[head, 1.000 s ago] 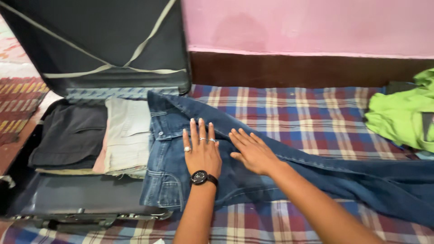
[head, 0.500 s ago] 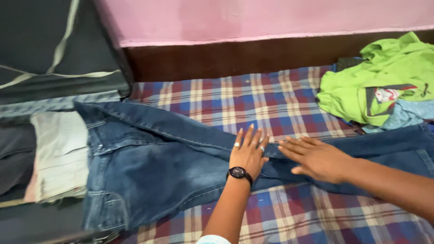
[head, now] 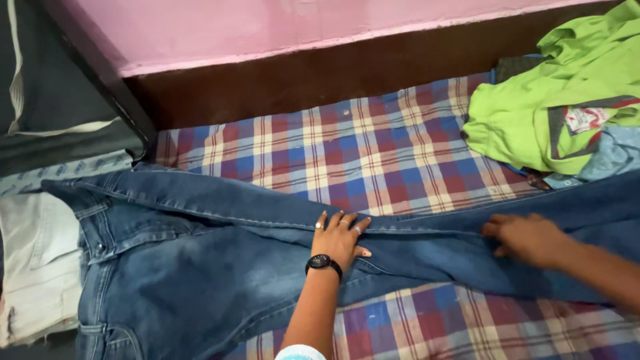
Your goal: The person picks up a pair of blue jeans from a pile of clothes on a bed, smooths them out, folds them in half lengthwise, and then folds them into a square before placing them into an open suitcase.
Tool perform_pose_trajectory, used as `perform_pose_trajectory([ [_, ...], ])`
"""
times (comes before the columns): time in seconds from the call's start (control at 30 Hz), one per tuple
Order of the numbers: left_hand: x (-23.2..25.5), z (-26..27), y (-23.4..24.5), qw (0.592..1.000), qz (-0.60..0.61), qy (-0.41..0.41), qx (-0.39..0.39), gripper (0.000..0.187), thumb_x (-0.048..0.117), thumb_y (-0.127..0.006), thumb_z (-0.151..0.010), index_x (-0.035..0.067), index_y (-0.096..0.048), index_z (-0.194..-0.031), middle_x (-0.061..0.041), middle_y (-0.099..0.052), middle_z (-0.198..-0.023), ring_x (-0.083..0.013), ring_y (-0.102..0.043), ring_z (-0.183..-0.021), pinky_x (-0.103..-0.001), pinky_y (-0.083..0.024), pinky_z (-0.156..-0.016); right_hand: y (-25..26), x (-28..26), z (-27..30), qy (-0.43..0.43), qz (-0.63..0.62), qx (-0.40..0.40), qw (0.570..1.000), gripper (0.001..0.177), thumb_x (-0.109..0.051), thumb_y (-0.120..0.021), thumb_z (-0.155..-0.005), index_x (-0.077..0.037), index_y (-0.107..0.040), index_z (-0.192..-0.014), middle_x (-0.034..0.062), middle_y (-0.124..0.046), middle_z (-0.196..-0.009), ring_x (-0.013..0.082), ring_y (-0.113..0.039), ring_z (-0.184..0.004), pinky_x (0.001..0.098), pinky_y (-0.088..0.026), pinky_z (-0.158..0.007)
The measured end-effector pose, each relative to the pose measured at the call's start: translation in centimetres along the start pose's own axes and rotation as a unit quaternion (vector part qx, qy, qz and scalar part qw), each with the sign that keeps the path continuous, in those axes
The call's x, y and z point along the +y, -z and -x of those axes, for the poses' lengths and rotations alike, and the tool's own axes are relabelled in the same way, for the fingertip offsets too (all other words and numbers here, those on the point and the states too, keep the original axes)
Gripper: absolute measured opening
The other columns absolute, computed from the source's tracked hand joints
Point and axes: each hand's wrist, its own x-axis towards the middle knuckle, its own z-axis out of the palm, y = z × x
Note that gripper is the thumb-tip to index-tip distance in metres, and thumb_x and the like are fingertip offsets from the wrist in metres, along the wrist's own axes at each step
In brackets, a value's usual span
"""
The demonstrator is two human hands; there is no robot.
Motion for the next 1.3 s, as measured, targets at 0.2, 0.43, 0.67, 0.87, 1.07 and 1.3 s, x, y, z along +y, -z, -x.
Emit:
perform_pose_trajectory([
  [0.2, -1.8, -3.9, 3.1, 0.996, 0.056, 0.018, -0.066, 0.053, 0.058, -0.066, -0.083, 0.041, -0.068, -0.133, 0.006, -0.064, -0.137, -0.0203, -0.054, -0.134, -0.049, -0.043, -0.112, 1.2, 9.1, -6.1, -0.042, -0.065, 0.096, 0.992, 0.018, -0.031, -0.071, -0.091, -0.032, -0.072, -0.109, -0.0019, -0.081, -0.101, 0.0232, -0.078, -0.090, 0.0413, -0.059, -0.076],
  [0.43, -2.5, -3.7, 1.0, 0.984, 0.066, -0.167, 0.007, 0.055, 0.040, -0.076, -0.077, 0.026, -0.063, -0.129, -0.001, -0.064, -0.129, -0.0256, -0.054, -0.122, -0.051, -0.044, -0.098, 1.6, 3.3, -5.3, 0.051, -0.256, -0.186, 0.947, 0.045, -0.036, -0.090, -0.076, -0.023, -0.065, -0.111, 0.0007, -0.075, -0.098, 0.0176, -0.074, -0.090, 0.0400, -0.061, -0.075],
  [0.67, -0.8, -11.8, 5.3, 0.960, -0.077, 0.086, 0.255, 0.045, 0.009, -0.057, -0.087, 0.026, -0.062, -0.128, -0.001, -0.061, -0.138, -0.0277, -0.053, -0.124, -0.052, -0.041, -0.102, 10.3, 3.0, -5.3, -0.109, -0.010, 0.446, 0.888, 0.025, -0.013, -0.061, -0.092, -0.012, -0.061, -0.117, 0.0105, -0.063, -0.111, 0.0321, -0.066, -0.103, 0.0458, -0.055, -0.068],
  [0.87, 3.2, -10.5, 1.1, 0.952, -0.099, 0.043, 0.286, 0.074, 0.008, -0.064, -0.085, 0.027, -0.046, -0.154, -0.004, -0.047, -0.155, -0.0296, -0.045, -0.137, -0.054, -0.034, -0.111, 8.5, -0.2, -7.4, 0.011, 0.018, 0.429, 0.903, 0.016, -0.022, -0.062, -0.090, -0.015, -0.061, -0.104, 0.0072, -0.063, -0.100, 0.0272, -0.063, -0.099, 0.0419, -0.053, -0.082],
  [1.07, 1.4, -1.6, -5.5, 0.986, 0.043, 0.061, 0.150, 0.059, 0.055, -0.052, -0.095, 0.032, -0.046, -0.148, 0.002, -0.031, -0.163, -0.0249, -0.024, -0.151, -0.063, -0.012, -0.115, 0.0, -2.7, -6.3, 0.136, -0.109, 0.277, 0.945, 0.038, -0.035, -0.062, -0.088, -0.021, -0.059, -0.123, 0.0058, -0.059, -0.123, 0.0271, -0.055, -0.117, 0.0473, -0.046, -0.086],
  [1.3, -3.2, 1.8, -6.3, 0.955, -0.046, 0.079, 0.282, 0.078, 0.075, -0.046, -0.083, 0.038, -0.038, -0.151, 0.004, -0.022, -0.164, -0.0211, -0.020, -0.149, -0.074, 0.006, -0.111, 1.6, -5.5, -3.3, 0.073, -0.102, 0.202, 0.971, 0.057, -0.045, -0.064, -0.090, -0.027, -0.048, -0.141, 0.0054, -0.052, -0.131, 0.0267, -0.046, -0.127, 0.0498, -0.039, -0.096],
])
